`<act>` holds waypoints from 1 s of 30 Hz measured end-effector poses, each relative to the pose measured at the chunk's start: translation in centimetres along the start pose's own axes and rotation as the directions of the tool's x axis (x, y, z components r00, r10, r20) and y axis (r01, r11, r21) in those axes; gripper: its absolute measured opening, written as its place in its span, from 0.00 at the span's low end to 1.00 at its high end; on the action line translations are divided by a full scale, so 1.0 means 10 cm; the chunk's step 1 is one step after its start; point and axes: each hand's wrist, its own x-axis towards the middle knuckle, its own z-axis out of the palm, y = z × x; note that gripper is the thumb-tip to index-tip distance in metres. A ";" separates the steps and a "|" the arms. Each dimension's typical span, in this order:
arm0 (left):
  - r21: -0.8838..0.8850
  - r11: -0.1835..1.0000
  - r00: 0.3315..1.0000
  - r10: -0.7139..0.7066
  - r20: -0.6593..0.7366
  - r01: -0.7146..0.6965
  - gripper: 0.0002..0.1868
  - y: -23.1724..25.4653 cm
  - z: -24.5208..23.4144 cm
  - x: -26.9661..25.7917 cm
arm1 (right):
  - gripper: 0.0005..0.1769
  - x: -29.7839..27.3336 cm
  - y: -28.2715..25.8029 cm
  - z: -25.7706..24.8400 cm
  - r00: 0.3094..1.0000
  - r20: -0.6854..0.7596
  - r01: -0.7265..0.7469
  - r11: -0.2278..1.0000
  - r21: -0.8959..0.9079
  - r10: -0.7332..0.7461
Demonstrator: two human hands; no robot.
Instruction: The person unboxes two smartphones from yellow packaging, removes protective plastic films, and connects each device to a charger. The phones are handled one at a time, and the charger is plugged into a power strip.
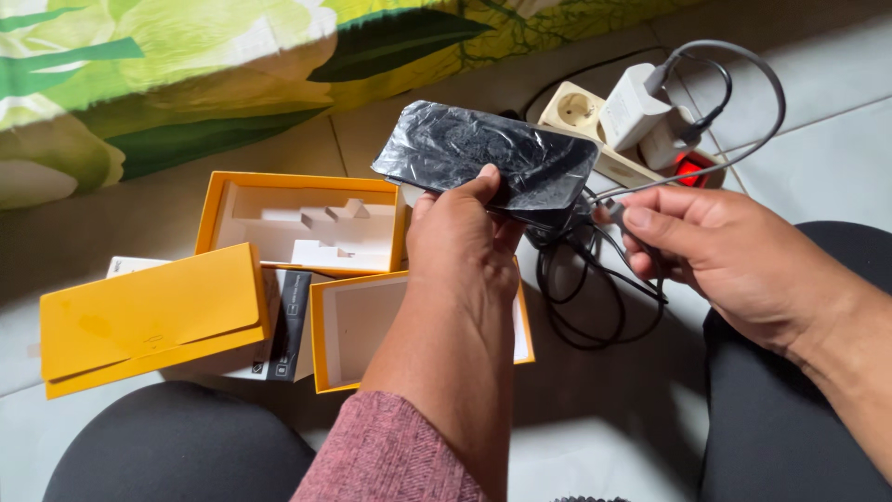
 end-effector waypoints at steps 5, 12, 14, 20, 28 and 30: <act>0.037 0.999 1.000 -0.008 0.003 0.008 0.17 -0.13 0.09 0.01 | 0.15 0.00 -0.07 0.01 0.999 -0.016 0.030 1.000 0.001 -0.030; 0.059 0.998 1.000 0.002 0.025 -0.003 0.17 -0.20 0.12 0.08 | 0.13 0.00 -0.10 0.01 0.999 -0.026 0.025 0.999 0.040 -0.024; 0.073 0.997 1.000 0.000 0.013 -0.001 0.17 -0.20 0.11 0.09 | 0.12 0.01 -0.11 0.01 0.999 -0.039 0.011 0.999 0.052 -0.009; 0.122 0.991 0.997 0.057 0.049 -0.063 0.17 -0.19 0.07 0.10 | 0.14 0.05 -0.09 0.01 0.999 0.021 0.046 0.997 -0.061 -0.045; 0.136 0.987 0.996 0.074 0.049 -0.081 0.18 -0.16 0.01 0.09 | 0.13 0.11 0.01 0.06 1.000 0.023 0.006 0.995 -0.099 -0.004; 0.142 0.986 0.996 0.078 0.051 -0.085 0.18 -0.15 -0.04 0.07 | 0.13 0.13 0.04 0.08 0.999 0.054 0.004 0.995 -0.102 0.001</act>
